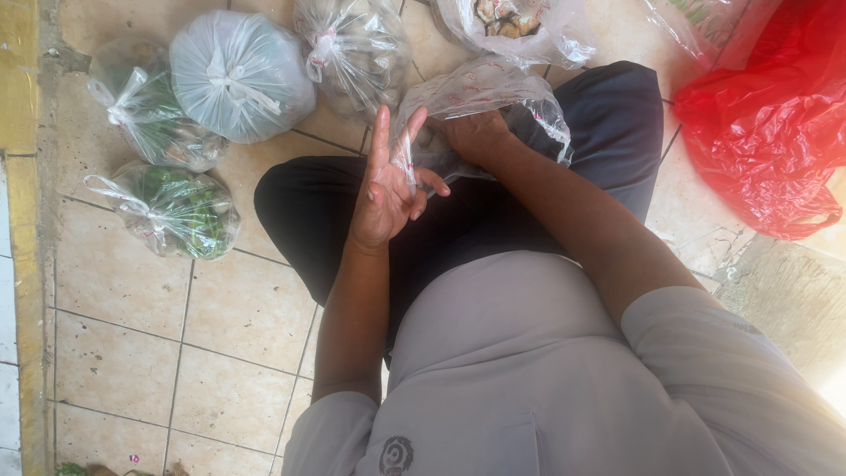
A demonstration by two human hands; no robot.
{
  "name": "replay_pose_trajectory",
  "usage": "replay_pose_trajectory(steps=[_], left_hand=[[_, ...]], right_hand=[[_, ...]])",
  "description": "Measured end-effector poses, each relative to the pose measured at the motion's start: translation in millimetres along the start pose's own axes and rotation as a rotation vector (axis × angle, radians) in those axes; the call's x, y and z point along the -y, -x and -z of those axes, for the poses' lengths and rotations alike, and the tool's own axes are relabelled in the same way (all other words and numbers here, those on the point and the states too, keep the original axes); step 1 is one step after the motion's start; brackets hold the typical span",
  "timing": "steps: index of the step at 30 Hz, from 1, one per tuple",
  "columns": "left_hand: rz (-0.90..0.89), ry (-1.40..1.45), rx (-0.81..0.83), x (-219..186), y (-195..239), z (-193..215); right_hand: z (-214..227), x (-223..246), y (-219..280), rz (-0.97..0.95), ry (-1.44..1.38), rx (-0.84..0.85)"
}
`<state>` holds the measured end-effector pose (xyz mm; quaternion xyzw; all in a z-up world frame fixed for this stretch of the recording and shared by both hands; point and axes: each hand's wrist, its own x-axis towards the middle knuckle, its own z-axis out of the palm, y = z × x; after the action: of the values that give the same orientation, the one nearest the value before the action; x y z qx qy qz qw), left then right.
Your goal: The person sits on a tiled floor and sorts small root vegetables from a large plastic bag into smaller clear plastic bags. They tie the smaller bags and place them on the floor alongside other bags of produce.
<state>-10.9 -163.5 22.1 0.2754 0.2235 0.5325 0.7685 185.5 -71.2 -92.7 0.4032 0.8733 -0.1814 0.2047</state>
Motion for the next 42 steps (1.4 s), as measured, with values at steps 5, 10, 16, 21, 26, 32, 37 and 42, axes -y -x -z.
replay_pose_trajectory(steps=[5,10,16,21,26,32,37,42], left_hand=[[0.008,0.007,-0.002,-1.7,-0.4,-2.6],[0.019,-0.005,0.010,-3.2,0.1,-5.0],[0.032,0.002,0.067,0.6,-3.6,-8.1],[0.037,0.001,0.085,1.1,-2.3,-10.1],[0.045,-0.009,0.086,0.6,-1.6,-10.2],[0.043,0.001,0.070,1.3,-0.5,-9.2],[0.042,0.018,0.070,3.4,-1.1,-7.6],[0.042,0.030,0.076,2.5,-3.5,-7.9]], right_hand=[[7.1,-0.1,2.1,0.033,0.064,-0.005],[10.4,-17.1,29.0,-0.015,-0.041,-0.016],[11.4,-55.7,84.8,-0.020,0.215,0.108],[26.8,-77.1,94.6,-0.109,0.092,0.046],[9.7,-74.8,43.2,-0.251,0.035,0.203],[-24.2,-76.3,5.7,-0.192,0.088,-0.063],[-17.7,-75.9,5.1,-0.277,0.020,0.106],[-24.6,-81.6,9.8,-0.209,0.080,0.022]])
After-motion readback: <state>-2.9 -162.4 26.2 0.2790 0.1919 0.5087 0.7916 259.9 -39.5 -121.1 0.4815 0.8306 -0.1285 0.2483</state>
